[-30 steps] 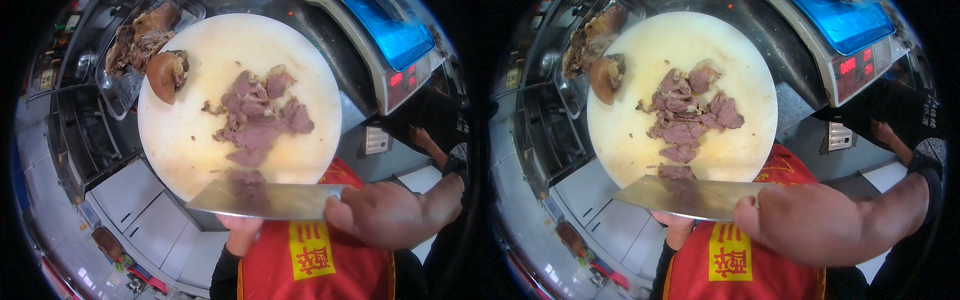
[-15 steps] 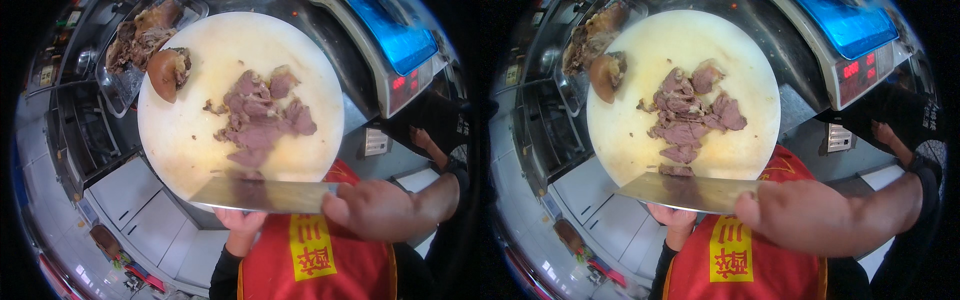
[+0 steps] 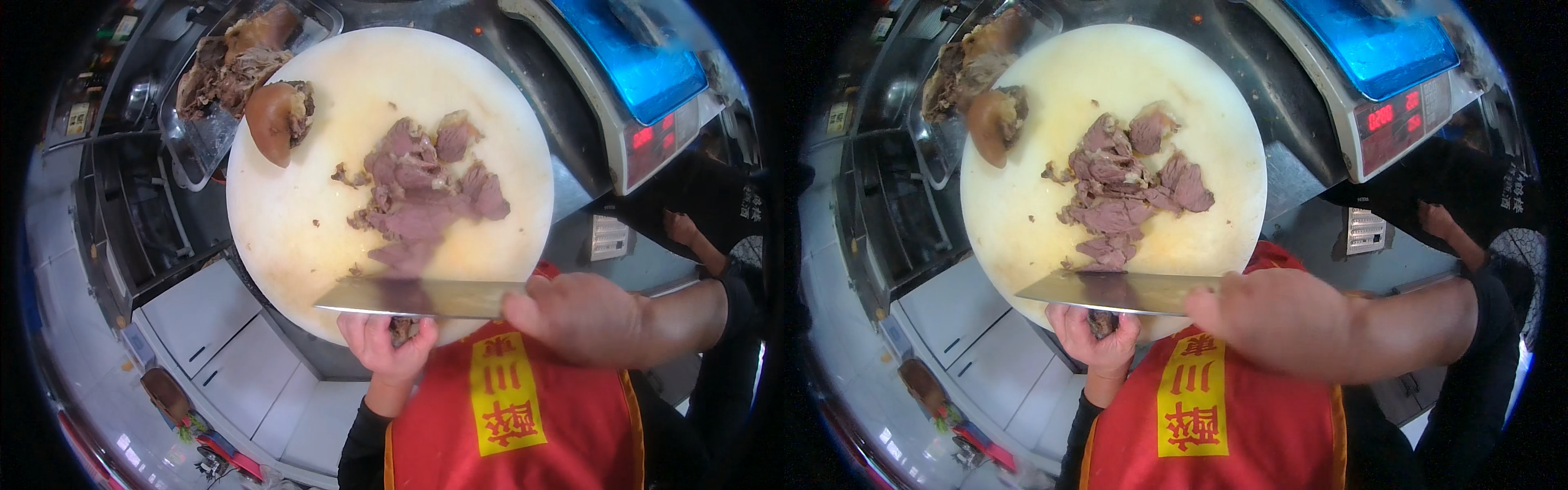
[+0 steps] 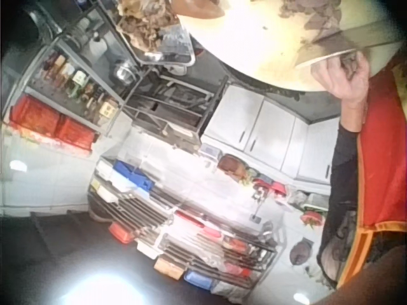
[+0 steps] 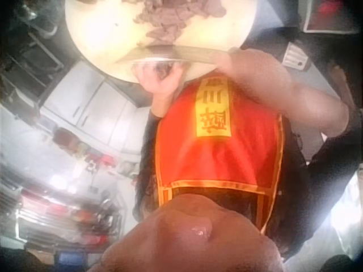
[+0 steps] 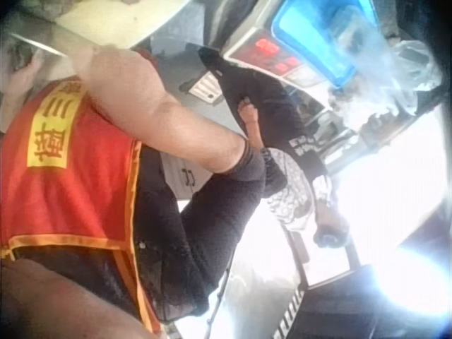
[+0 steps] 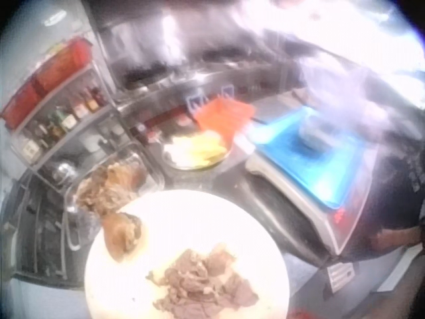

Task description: The person slices cooked meat on a round cutting board using a cleaver, then places portions into plastic bags on a digital scale. The person repeats slicing and bagging multiple times.

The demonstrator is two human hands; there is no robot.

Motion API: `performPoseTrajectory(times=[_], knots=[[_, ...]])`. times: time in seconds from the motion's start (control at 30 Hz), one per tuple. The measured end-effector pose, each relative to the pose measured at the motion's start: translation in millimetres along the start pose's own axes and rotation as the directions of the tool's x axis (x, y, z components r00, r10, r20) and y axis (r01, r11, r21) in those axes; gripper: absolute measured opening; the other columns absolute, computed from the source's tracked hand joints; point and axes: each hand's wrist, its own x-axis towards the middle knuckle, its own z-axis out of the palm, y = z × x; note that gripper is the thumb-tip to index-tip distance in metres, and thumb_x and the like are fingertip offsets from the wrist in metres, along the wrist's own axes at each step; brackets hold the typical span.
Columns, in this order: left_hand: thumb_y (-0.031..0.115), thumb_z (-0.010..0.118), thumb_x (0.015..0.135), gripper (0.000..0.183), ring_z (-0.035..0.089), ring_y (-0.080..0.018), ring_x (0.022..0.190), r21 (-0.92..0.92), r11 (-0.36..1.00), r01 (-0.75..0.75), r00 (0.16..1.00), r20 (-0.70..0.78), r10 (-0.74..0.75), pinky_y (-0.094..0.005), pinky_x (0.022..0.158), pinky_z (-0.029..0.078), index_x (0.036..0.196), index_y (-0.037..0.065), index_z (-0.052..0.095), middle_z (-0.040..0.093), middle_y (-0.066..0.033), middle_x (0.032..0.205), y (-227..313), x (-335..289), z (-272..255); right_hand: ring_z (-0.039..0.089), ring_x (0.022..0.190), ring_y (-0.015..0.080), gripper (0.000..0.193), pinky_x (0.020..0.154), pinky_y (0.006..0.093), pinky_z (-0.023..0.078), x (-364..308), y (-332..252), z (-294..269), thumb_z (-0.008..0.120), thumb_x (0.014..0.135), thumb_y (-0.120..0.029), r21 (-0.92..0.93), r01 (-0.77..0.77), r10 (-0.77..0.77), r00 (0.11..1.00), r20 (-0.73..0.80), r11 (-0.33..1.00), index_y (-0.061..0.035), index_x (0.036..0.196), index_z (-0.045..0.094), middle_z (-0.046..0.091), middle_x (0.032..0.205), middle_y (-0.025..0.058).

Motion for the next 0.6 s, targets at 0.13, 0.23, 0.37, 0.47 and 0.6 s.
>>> performPoseTrajectory(times=[0.13, 0.23, 0.37, 0.47, 0.6], knots=[[0.024, 0.073, 0.062, 0.042, 0.049, -0.0297, 0.086, -0.030, 0.998, -0.058, 0.998, 0.039, 0.059, -0.0381, 0.075, 0.043, 0.093, 0.003, 0.053, 0.049, -0.0143, 0.096, 3, 5, -1, 0.060, 0.062, 0.0295, 0.016, 0.051, 0.0374, 0.047, -13, 14, -8, 0.048, 0.080, -0.009, -0.083, -0.050, 0.053, 0.998, 0.033, 0.995, -0.0028, 0.093, 0.042, 0.055, 0.070, 0.0138], [0.020, 0.077, 0.057, 0.047, 0.049, -0.0292, 0.087, -0.030, 0.995, -0.093, 0.995, -0.022, 0.092, -0.0372, 0.074, 0.043, 0.093, 0.004, 0.052, 0.048, -0.0142, 0.097, 5, 5, 0, 0.059, 0.063, 0.0335, 0.015, 0.053, 0.0410, 0.046, -9, 23, -16, 0.048, 0.080, -0.009, 0.004, -0.174, 0.174, 0.981, -0.084, 0.985, -0.0020, 0.092, 0.042, 0.056, 0.070, 0.0160], [0.017, 0.080, 0.054, 0.051, 0.049, -0.0301, 0.089, -0.031, 0.990, -0.137, 0.990, -0.010, 0.137, -0.0373, 0.074, 0.043, 0.095, 0.004, 0.052, 0.047, -0.0147, 0.098, -2, 8, -4, 0.057, 0.066, 0.0373, 0.012, 0.056, 0.0424, 0.045, -13, 27, -30, 0.048, 0.078, -0.003, 0.153, -0.232, 0.255, 0.955, -0.154, 0.961, -0.0020, 0.090, 0.045, 0.056, 0.070, 0.0206], [0.017, 0.080, 0.055, 0.054, 0.050, -0.0312, 0.089, 0.017, 0.994, -0.111, 0.992, -0.051, 0.111, -0.0382, 0.074, 0.043, 0.100, 0.003, 0.053, 0.049, -0.0145, 0.104, -13, 21, -16, 0.056, 0.056, 0.0287, 0.015, 0.050, 0.0359, 0.043, -26, 28, -37, 0.049, 0.082, -0.002, 0.312, -0.047, 0.161, 0.922, -0.353, 0.949, -0.0021, 0.097, 0.047, 0.058, 0.070, 0.0151], [0.018, 0.081, 0.048, 0.069, 0.045, -0.0363, 0.101, 0.197, 0.980, -0.011, 0.997, 0.076, -0.004, -0.0435, 0.088, 0.036, 0.108, 0.003, 0.051, 0.046, -0.0173, 0.113, -4, 44, -44, 0.046, 0.050, 0.0039, 0.023, 0.040, 0.0190, 0.035, -44, 37, -31, 0.050, 0.089, -0.011, 0.861, -0.022, 0.449, 0.860, -0.242, 0.507, -0.0047, 0.111, 0.045, 0.054, 0.073, -0.0005]])
